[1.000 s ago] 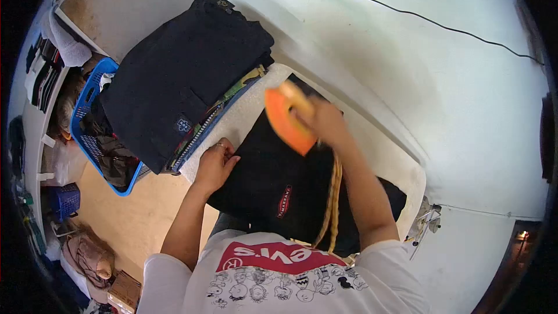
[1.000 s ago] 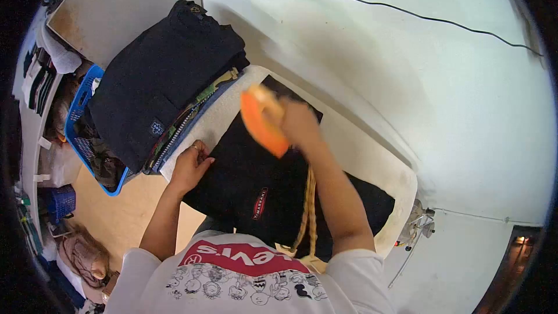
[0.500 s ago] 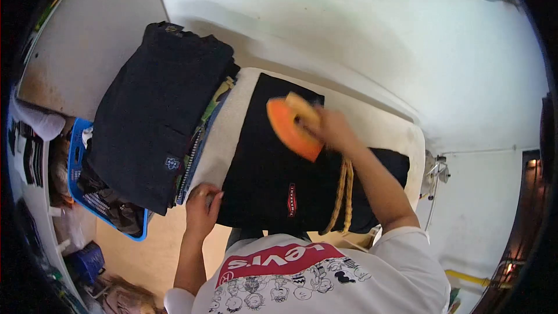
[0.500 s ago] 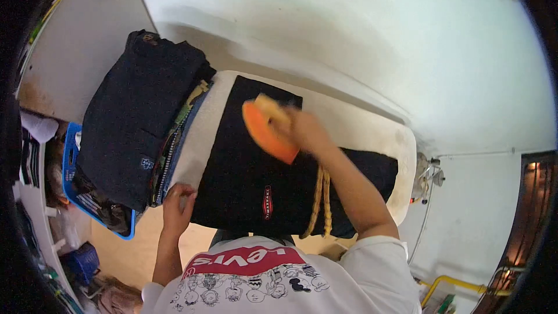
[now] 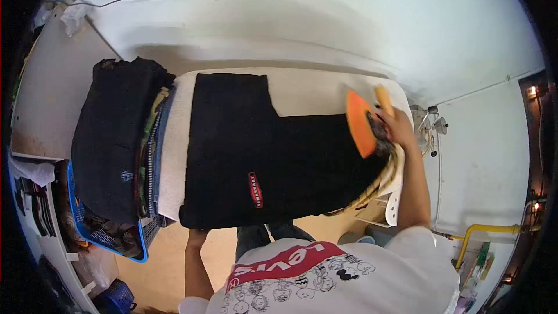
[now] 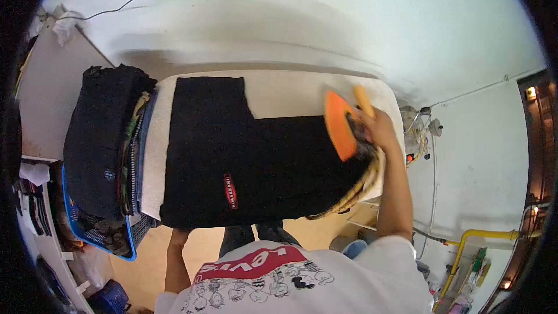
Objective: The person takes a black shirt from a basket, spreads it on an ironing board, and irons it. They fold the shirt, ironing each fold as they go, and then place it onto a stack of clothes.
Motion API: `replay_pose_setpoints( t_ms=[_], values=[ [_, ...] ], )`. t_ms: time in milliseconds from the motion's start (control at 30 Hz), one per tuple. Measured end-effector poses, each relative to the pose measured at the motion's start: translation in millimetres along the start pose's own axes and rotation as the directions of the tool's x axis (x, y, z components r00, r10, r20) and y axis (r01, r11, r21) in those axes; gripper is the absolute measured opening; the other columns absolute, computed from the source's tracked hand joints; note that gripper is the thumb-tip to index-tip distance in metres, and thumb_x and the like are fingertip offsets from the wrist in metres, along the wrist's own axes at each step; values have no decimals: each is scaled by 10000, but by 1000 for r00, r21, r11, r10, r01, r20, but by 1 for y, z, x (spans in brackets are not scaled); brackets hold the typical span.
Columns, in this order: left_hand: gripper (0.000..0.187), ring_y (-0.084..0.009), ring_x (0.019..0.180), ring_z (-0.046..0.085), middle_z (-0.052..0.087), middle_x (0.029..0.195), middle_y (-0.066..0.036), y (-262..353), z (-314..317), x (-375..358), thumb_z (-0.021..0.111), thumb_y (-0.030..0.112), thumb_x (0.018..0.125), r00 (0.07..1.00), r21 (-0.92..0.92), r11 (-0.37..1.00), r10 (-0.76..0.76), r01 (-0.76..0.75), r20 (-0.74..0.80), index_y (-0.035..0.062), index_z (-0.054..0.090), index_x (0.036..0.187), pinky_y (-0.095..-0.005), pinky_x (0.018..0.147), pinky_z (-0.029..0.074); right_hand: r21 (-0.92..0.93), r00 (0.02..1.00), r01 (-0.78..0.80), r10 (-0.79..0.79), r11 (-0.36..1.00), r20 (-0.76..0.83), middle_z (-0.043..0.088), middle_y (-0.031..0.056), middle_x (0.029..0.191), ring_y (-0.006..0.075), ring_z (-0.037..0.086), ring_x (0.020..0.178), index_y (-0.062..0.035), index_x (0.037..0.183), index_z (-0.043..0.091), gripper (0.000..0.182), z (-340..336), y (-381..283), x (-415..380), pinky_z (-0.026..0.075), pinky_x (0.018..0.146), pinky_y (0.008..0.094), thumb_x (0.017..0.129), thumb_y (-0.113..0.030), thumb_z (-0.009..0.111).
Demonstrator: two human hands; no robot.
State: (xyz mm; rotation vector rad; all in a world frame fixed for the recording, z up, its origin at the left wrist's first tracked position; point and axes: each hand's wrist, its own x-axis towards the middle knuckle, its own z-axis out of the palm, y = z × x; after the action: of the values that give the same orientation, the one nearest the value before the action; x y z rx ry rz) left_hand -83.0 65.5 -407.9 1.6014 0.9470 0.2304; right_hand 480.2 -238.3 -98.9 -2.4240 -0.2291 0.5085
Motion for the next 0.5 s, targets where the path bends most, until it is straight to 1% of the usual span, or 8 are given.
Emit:
replay_pose_setpoints(
  t_ms=[33,233,267,333,367,433,467,500],
  values=[
    [639,-295,1396,372,378,1515,-159,-8,11,5,678,45,866,972,-353,905,-220,236,84,69,413,1447,-369,1142,318,-8,998,-27,27,1000,-62,532,2,587,95,479,420,2,1019,675,426,-20,32,-14,361,398,271,867,-395,700],
    [844,-222,1414,338,330,1556,-57,-38,47,17,706,331,878,957,-612,736,-246,290,157,82,234,1532,-402,1175,233,-31,973,-81,72,996,-219,543,18,594,100,488,418,23,1027,666,421,-114,228,-20,368,396,271,871,-368,685],
    [844,-222,1414,338,330,1556,-57,-52,56,12,706,331,878,955,-605,740,-251,294,157,82,234,1532,-402,1175,233,-58,974,-83,69,995,-216,552,23,605,100,494,420,29,1039,665,435,-121,246,-14,370,395,273,871,-371,681],
    [781,-227,1368,407,476,1460,-86,-80,68,-8,767,252,824,903,-169,891,-430,421,-14,63,378,1474,-369,1123,299,-95,970,-77,52,993,-238,563,14,608,106,498,442,6,1056,658,401,-132,267,-6,387,409,283,883,-355,678],
    [781,-227,1368,407,476,1460,-86,-64,73,-24,767,252,824,898,-152,889,-440,432,-18,63,377,1474,-369,1123,299,-138,965,-67,28,988,-262,574,5,612,112,502,464,-18,1074,652,368,-137,271,-5,404,422,294,896,-339,674],
    [804,-222,1303,471,533,1403,-96,-33,80,-56,804,266,771,895,-91,890,-445,447,40,27,425,1438,-351,1096,313,-345,920,34,-164,938,-355,668,134,826,265,651,717,-10,1133,655,396,-133,268,-4,507,677,367,870,-303,693],
    [693,-209,1226,518,580,1338,-106,-44,81,-74,789,207,783,906,-115,899,-423,424,33,-7,495,1374,-337,1060,347,-330,926,27,-149,944,-348,668,134,826,265,651,717,-10,1133,655,396,-122,249,-23,507,677,367,870,-303,693],
    [497,-197,1088,590,659,1192,-107,-41,87,-93,766,141,797,911,-108,907,-412,407,-28,-27,599,1233,-332,998,400,-518,768,191,-455,834,-450,659,159,934,305,631,857,-26,1132,651,347,-109,221,-46,484,780,389,869,-249,692]
  ],
)
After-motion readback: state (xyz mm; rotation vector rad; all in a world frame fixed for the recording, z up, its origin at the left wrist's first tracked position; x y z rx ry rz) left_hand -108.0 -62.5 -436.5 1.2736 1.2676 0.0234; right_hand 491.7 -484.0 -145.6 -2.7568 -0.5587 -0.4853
